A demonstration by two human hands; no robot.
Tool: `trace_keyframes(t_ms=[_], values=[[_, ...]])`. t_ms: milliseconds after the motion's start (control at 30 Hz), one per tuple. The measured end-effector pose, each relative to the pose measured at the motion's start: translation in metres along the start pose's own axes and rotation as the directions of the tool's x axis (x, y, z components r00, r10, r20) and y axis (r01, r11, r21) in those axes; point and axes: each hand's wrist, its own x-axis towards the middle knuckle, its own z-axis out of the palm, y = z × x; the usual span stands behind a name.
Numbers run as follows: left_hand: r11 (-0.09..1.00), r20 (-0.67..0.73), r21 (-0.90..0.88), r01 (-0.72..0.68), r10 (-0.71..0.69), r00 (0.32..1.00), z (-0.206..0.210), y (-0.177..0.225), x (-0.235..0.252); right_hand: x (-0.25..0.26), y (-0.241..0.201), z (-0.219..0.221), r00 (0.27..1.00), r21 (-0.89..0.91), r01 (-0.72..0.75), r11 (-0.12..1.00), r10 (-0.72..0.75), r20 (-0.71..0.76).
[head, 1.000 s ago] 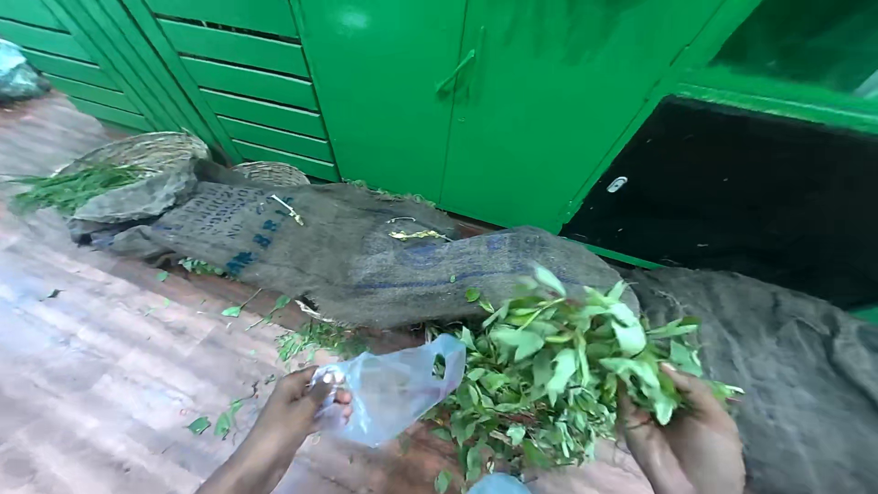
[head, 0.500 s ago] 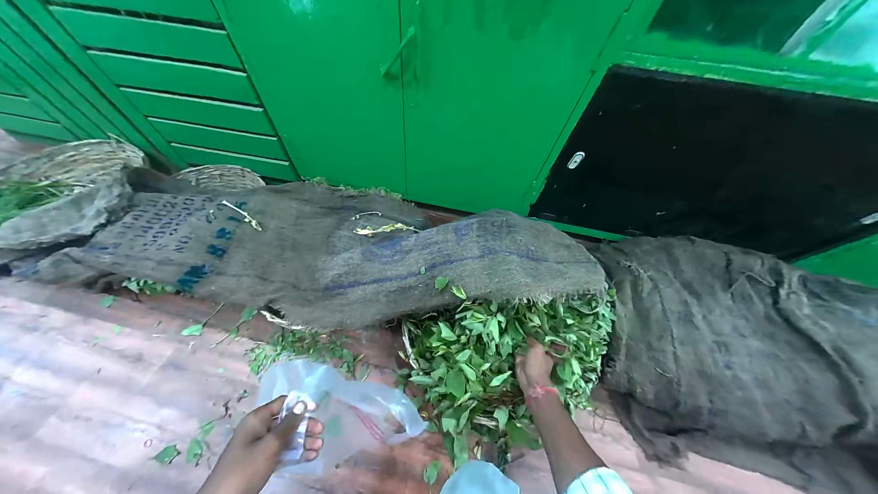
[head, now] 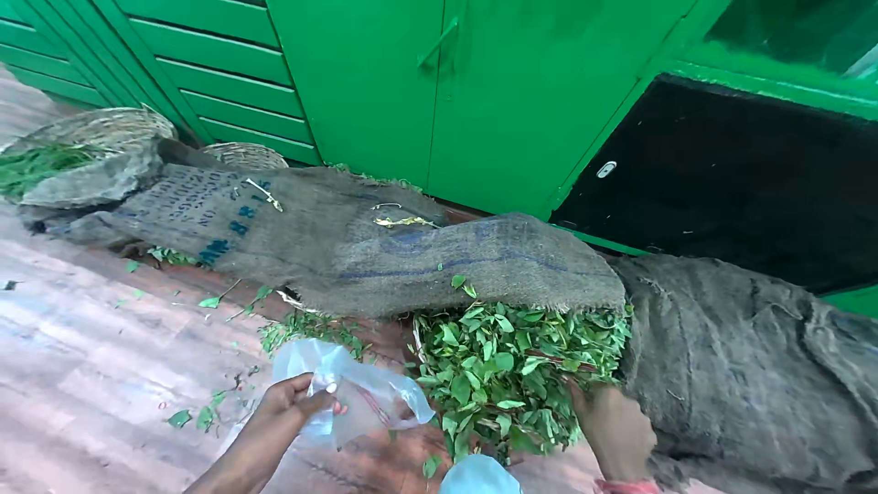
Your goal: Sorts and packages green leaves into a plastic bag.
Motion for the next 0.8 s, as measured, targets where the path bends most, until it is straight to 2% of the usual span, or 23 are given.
trace_keyframes(t_ms=[67,100,133,200,233,267,300,367,467,567,633,700,800], values=[[0.999,0.033,-0.021,0.031,-0.030,0.999,0.002,0.002,-0.002,-0.012,0.000,-0.021,0.997,-0.038,0.008,0.999,-0.005,0.071],[0.997,0.048,-0.038,0.059,-0.057,0.997,0.003,0.004,-0.002,-0.020,-0.003,-0.032,0.991,-0.017,0.064,0.998,-0.062,0.121],[0.995,0.060,-0.052,0.084,-0.081,0.995,0.003,0.006,-0.002,-0.028,-0.008,-0.037,0.972,0.033,0.176,0.984,-0.179,0.154],[0.990,0.090,-0.066,0.124,-0.118,0.989,0.003,0.004,-0.004,-0.038,-0.020,-0.016,0.865,0.183,0.440,0.879,-0.470,0.176],[0.989,0.104,-0.060,0.133,-0.127,0.986,0.003,0.002,-0.004,-0.036,-0.028,0.007,0.809,0.226,0.515,0.827,-0.556,0.192],[0.990,0.119,-0.050,0.134,-0.128,0.985,0.003,0.000,-0.004,-0.031,-0.038,0.030,0.768,0.222,0.534,0.816,-0.578,0.276],[0.991,0.130,-0.037,0.128,-0.123,0.984,0.003,-0.002,-0.005,-0.025,-0.049,0.049,0.740,0.190,0.529,0.827,-0.559,0.374],[0.995,0.131,-0.004,0.103,-0.102,0.986,0.002,-0.004,-0.005,-0.012,-0.074,0.072,0.734,0.087,0.520,0.850,-0.496,0.464],[0.992,0.127,0.033,0.120,-0.124,0.984,-0.005,-0.010,-0.007,-0.003,-0.104,0.081,0.752,-0.043,0.494,0.868,-0.402,0.523],[0.990,0.142,0.032,0.139,-0.142,0.980,-0.012,-0.010,-0.007,0.003,-0.105,0.077,0.766,-0.039,0.471,0.881,-0.387,0.513],[0.994,0.146,0.001,0.109,-0.108,0.983,-0.021,-0.004,-0.006,0.006,-0.094,0.062,0.771,0.117,0.468,0.876,-0.470,0.431],[0.994,0.144,-0.027,0.103,-0.098,0.985,-0.029,0.002,-0.006,0.008,-0.077,0.043,0.754,0.399,0.389,0.831,-0.536,0.380],[0.995,0.145,-0.029,0.095,-0.090,0.985,-0.040,0.005,-0.007,0.001,-0.060,0.011,0.712,0.682,0.035,0.731,-0.497,0.496]])
